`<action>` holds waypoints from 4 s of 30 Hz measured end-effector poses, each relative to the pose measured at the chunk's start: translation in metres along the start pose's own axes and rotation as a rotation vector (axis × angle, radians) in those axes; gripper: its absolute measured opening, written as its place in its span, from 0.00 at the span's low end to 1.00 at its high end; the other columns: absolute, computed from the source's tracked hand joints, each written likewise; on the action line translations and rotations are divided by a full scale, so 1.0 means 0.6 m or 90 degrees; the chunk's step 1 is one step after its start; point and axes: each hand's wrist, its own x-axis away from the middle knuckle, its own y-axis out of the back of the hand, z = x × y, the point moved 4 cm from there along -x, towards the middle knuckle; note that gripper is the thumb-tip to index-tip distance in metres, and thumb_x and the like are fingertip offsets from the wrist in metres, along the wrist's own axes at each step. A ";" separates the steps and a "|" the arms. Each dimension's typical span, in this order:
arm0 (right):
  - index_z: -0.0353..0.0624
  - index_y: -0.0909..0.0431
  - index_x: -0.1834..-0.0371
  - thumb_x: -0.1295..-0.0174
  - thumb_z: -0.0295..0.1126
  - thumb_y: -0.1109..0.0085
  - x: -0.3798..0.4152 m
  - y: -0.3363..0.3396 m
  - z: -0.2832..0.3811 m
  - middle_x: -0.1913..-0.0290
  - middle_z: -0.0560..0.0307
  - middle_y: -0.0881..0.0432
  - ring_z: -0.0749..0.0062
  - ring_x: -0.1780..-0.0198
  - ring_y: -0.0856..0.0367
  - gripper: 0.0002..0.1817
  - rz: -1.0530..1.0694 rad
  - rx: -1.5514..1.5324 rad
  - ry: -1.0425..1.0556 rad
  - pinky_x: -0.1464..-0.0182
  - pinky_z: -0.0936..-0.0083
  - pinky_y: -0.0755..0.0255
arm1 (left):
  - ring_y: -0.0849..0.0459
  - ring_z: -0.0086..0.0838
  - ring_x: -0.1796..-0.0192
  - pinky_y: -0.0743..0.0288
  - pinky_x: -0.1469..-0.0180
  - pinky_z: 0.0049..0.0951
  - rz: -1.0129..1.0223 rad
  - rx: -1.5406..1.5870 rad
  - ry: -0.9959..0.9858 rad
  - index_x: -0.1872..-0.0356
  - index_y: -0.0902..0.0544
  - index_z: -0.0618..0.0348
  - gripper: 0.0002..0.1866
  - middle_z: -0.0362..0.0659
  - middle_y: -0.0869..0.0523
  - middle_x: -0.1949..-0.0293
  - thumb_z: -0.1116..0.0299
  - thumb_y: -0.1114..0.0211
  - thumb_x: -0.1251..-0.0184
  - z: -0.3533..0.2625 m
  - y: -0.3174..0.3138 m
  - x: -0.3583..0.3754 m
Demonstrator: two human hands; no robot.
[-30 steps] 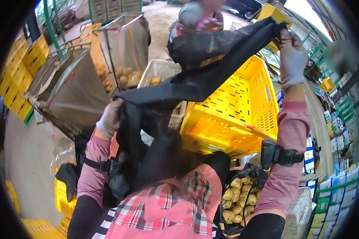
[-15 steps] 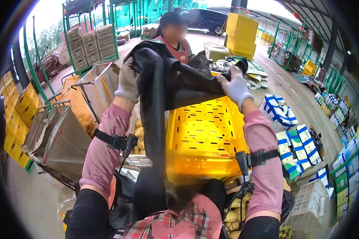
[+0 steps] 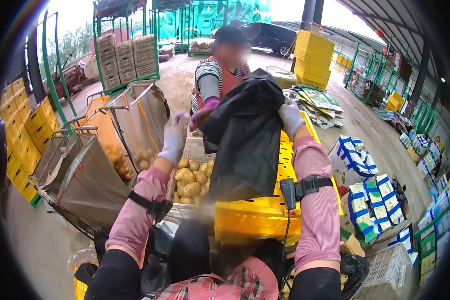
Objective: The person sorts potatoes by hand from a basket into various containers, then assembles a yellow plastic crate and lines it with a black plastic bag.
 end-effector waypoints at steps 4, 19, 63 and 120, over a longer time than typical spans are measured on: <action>0.47 0.28 0.37 0.49 0.31 0.35 -0.005 0.032 0.011 0.57 0.47 0.16 0.44 0.57 0.18 0.31 0.131 0.728 0.596 0.54 0.62 0.22 | 0.23 0.22 0.63 0.27 0.57 0.28 0.281 0.407 0.682 0.55 0.17 0.58 0.33 0.37 0.18 0.63 0.33 0.43 0.33 -0.054 -0.023 0.159; 0.35 0.21 0.53 0.30 0.24 0.49 0.099 0.093 0.044 0.54 0.49 0.14 0.63 0.55 0.13 0.08 -0.034 -0.251 -0.059 0.49 0.69 0.16 | 0.26 0.14 0.64 0.30 0.62 0.18 0.287 0.366 0.349 0.39 0.28 0.66 0.29 0.35 0.21 0.61 0.57 0.30 0.32 -0.119 -0.084 0.158; 0.39 0.22 0.53 0.37 0.29 0.33 0.428 -0.038 -0.007 0.65 0.62 0.17 0.80 0.68 0.19 0.12 -0.041 0.039 -0.210 0.69 0.83 0.22 | 0.26 0.14 0.73 0.30 0.70 0.19 0.314 0.568 0.487 0.66 0.23 0.56 0.14 0.33 0.23 0.73 0.56 0.35 0.29 -0.380 -0.040 0.187; 0.38 0.19 0.56 0.32 0.29 0.43 0.659 0.337 -0.114 0.67 0.64 0.19 0.82 0.75 0.25 0.08 -0.591 0.169 -0.039 0.71 0.83 0.30 | 0.21 0.24 0.51 0.23 0.49 0.31 0.095 0.412 0.713 0.37 0.29 0.59 0.17 0.42 0.21 0.51 0.69 0.46 0.23 -0.173 -0.008 0.459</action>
